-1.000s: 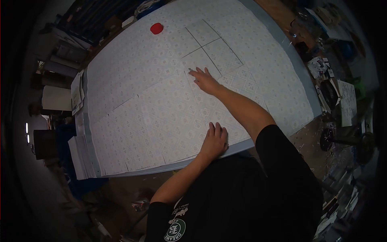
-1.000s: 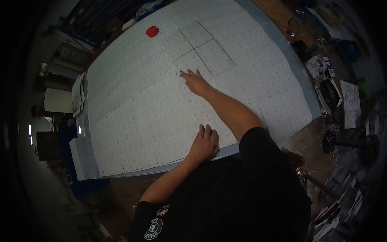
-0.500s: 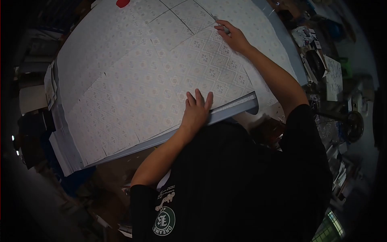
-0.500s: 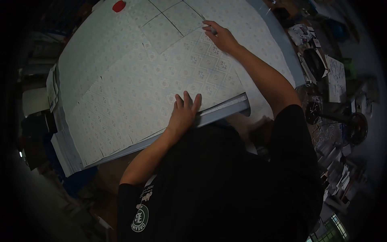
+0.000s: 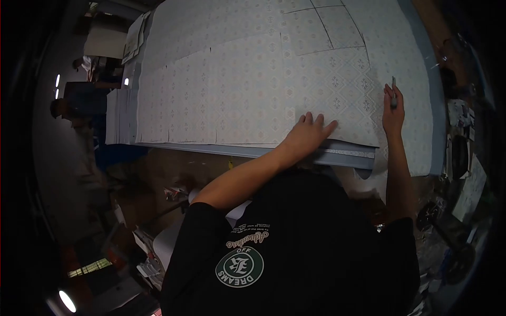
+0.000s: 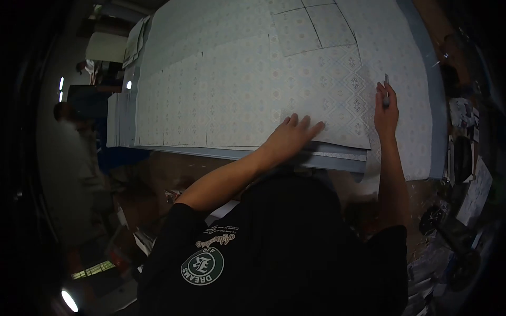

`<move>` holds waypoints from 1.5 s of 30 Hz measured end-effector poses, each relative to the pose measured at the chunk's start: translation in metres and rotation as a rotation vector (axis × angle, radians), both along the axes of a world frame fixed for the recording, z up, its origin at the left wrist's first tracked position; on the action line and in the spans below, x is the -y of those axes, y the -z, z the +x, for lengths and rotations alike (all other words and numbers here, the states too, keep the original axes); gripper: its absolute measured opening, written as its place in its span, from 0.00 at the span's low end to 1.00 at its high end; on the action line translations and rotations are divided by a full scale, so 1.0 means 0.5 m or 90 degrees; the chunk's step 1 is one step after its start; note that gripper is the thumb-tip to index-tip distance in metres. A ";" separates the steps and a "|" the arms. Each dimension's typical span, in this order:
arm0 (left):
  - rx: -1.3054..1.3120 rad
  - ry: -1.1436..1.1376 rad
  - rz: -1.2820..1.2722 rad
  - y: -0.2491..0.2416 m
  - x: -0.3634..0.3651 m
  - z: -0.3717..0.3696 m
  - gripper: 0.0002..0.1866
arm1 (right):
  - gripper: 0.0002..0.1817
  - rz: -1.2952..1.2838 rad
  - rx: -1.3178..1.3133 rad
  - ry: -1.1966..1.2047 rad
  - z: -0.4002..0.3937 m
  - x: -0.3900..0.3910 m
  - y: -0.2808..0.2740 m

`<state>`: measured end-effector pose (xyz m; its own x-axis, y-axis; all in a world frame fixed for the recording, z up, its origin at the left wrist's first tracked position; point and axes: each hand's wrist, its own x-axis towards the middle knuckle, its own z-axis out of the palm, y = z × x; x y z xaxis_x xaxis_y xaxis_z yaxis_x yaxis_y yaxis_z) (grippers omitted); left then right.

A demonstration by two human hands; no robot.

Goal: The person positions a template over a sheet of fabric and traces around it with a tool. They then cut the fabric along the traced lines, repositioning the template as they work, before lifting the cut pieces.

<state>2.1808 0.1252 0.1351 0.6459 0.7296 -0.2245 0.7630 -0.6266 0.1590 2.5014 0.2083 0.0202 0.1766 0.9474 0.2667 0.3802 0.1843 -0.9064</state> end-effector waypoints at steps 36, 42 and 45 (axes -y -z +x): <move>0.265 -0.014 0.041 0.144 0.085 -0.624 0.27 | 0.18 -0.056 -0.085 0.028 -0.503 0.189 -0.076; 0.331 0.083 0.028 0.167 0.074 -0.648 0.25 | 0.17 -0.088 -0.088 0.010 -0.573 0.231 -0.060; 0.318 0.078 0.029 0.165 0.082 -0.636 0.25 | 0.18 -0.061 -0.011 0.022 -0.588 0.232 -0.051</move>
<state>1.8629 0.0843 0.0526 0.7475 0.6440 0.1628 0.5220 -0.7211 0.4556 2.2075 0.0920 0.0456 0.2138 0.9616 0.1719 0.3685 0.0836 -0.9259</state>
